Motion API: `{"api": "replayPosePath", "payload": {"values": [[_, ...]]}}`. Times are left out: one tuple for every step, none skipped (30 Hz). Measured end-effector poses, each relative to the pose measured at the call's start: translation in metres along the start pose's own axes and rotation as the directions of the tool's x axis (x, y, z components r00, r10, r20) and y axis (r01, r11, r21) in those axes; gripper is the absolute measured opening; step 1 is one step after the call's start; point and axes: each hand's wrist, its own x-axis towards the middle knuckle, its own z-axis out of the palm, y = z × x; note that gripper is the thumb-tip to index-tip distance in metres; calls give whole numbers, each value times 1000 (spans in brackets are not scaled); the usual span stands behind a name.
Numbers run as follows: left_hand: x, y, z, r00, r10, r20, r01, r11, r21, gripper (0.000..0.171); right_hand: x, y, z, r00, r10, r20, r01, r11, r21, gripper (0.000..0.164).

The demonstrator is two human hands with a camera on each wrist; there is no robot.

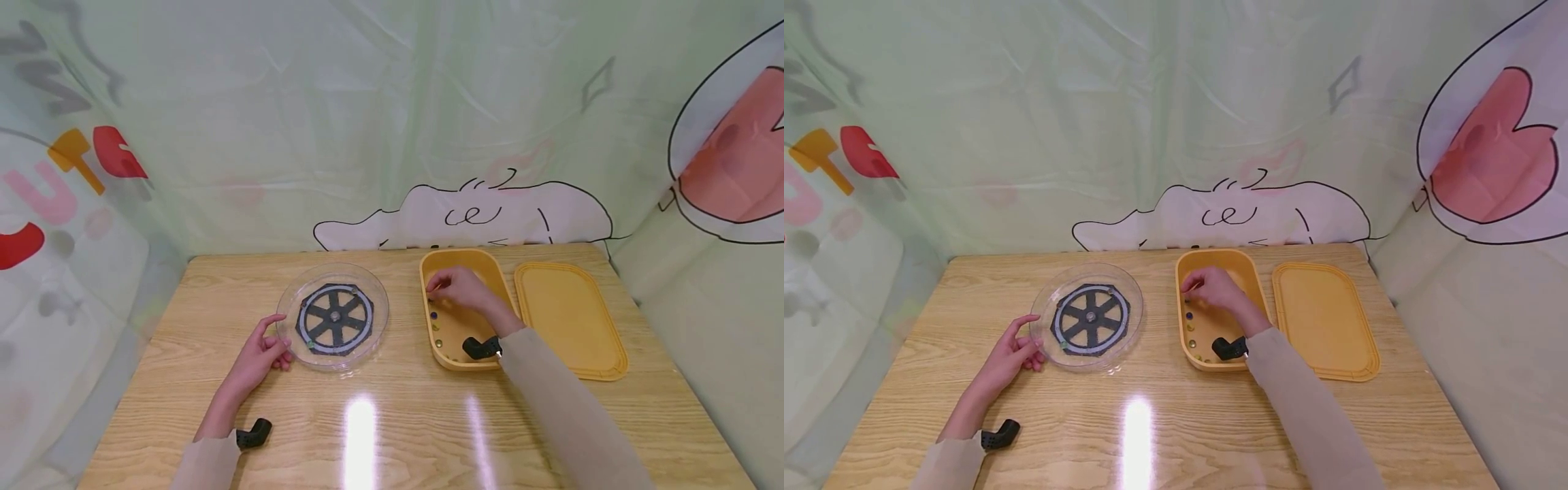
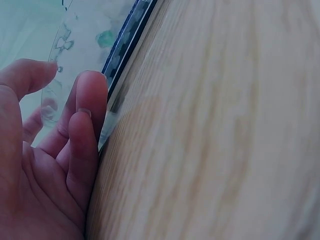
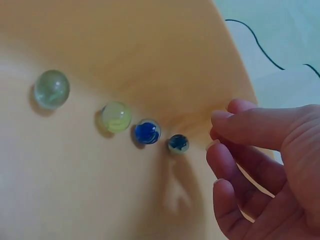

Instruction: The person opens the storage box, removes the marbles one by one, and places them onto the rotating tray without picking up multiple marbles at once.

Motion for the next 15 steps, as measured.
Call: {"api": "replayPosePath", "payload": {"values": [[0,0,0,1000,0,-1,0,1000,1,57,1,1,0,1000,5,7,-5,1000,-8,5],[0,0,0,1000,2,0,-2,1000,2,57,1,2,0,1000,5,16,-4,1000,-25,5],[0,1,0,1000,2,0,-2,1000,-1,57,2,3,1,999,-1,32,2,999,-40,6],[0,1,0,1000,3,2,-3,1000,-1,57,3,5,1,999,-1,51,4,999,-50,7],[0,1,0,1000,4,2,-4,1000,-4,57,4,6,2,998,2,68,2,998,-57,8],[0,0,0,1000,5,5,-5,1000,-6,57,5,8,3,996,4,85,2,998,-65,9],[0,0,0,1000,5,5,-5,1000,-9,58,5,9,4,995,6,100,1,997,-75,9],[0,0,0,1000,6,6,-6,1000,-12,58,6,11,5,994,6,112,3,997,-82,10],[0,0,0,1000,6,5,-6,1000,-14,58,7,12,6,993,2,121,9,996,-84,10],[0,0,0,1000,6,4,-6,1000,-15,58,7,13,7,993,4,122,6,996,-89,10],[0,0,0,1000,7,3,-7,1000,-17,57,7,13,8,993,3,120,9,995,-97,11],[0,0,0,1000,8,3,-8,1000,-17,57,8,13,9,993,1,117,12,994,-107,11],[0,0,0,1000,10,3,-10,1000,-16,57,8,13,9,994,0,114,13,993,-116,11],[0,0,0,1000,11,3,-11,1000,-17,57,9,13,10,994,-1,112,15,992,-126,12],[0,0,0,1000,12,4,-12,1000,-17,57,9,13,10,994,0,110,15,991,-133,12]]}}
